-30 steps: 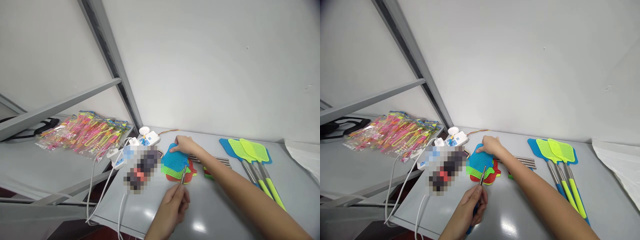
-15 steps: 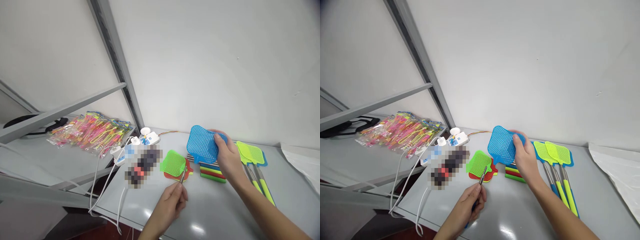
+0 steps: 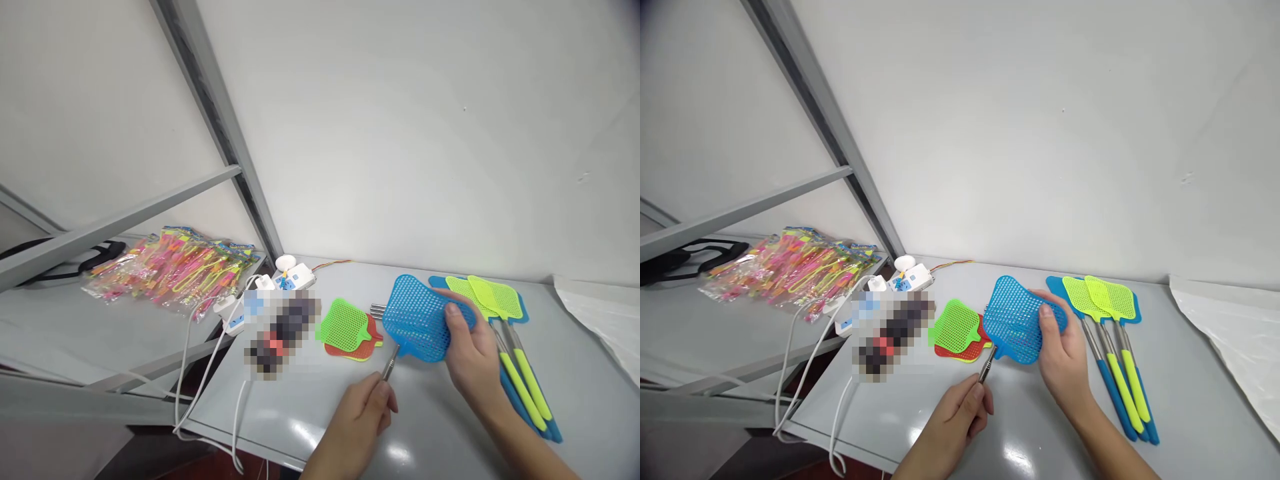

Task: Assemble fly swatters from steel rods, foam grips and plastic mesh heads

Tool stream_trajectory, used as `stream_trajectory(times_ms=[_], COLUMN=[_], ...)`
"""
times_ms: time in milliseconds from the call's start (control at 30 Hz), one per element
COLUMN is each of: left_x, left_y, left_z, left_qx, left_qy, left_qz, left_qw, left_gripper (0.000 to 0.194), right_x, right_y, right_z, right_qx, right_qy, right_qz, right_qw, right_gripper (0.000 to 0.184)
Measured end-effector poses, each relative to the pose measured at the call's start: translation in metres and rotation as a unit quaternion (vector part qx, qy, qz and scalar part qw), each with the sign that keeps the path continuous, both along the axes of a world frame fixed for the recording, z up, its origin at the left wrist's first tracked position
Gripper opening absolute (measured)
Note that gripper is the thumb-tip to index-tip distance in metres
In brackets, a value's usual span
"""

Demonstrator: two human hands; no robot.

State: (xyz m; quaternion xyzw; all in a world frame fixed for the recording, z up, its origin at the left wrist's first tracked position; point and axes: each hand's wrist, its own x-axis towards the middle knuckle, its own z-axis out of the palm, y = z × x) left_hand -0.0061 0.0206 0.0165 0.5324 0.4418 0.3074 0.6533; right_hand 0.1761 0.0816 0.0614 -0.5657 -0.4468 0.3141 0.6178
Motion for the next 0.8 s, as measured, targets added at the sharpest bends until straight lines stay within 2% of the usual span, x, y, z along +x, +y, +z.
stream_trajectory(times_ms=[100,167,400,600,800], left_x=[-0.001,0.0,0.001,-0.001,-0.001], left_y=[0.001,0.001,0.002,0.004,0.006], left_z=[0.0,-0.001,0.001,0.002,0.006], left_qx=[-0.002,0.001,0.013,0.017,0.002], left_qy=[0.009,0.014,0.039,0.054,0.046], left_qz=[-0.003,-0.004,-0.01,-0.033,-0.044], left_qw=[1.0,1.0,0.999,0.998,0.998], left_gripper=[0.044,0.044,0.043,0.045,0.045], right_x=[0.0,0.0,0.003,0.009,0.016], right_y=[0.002,0.003,0.002,0.002,0.006], right_z=[-0.003,-0.005,-0.004,-0.002,-0.004], right_qx=[0.025,0.025,0.009,0.003,-0.005], right_qy=[0.034,0.049,0.016,0.023,0.043], right_qz=[-0.08,-0.097,-0.092,-0.024,-0.002], right_qw=[0.996,0.994,0.996,0.999,0.999], right_gripper=[0.039,0.041,0.037,0.039,0.037])
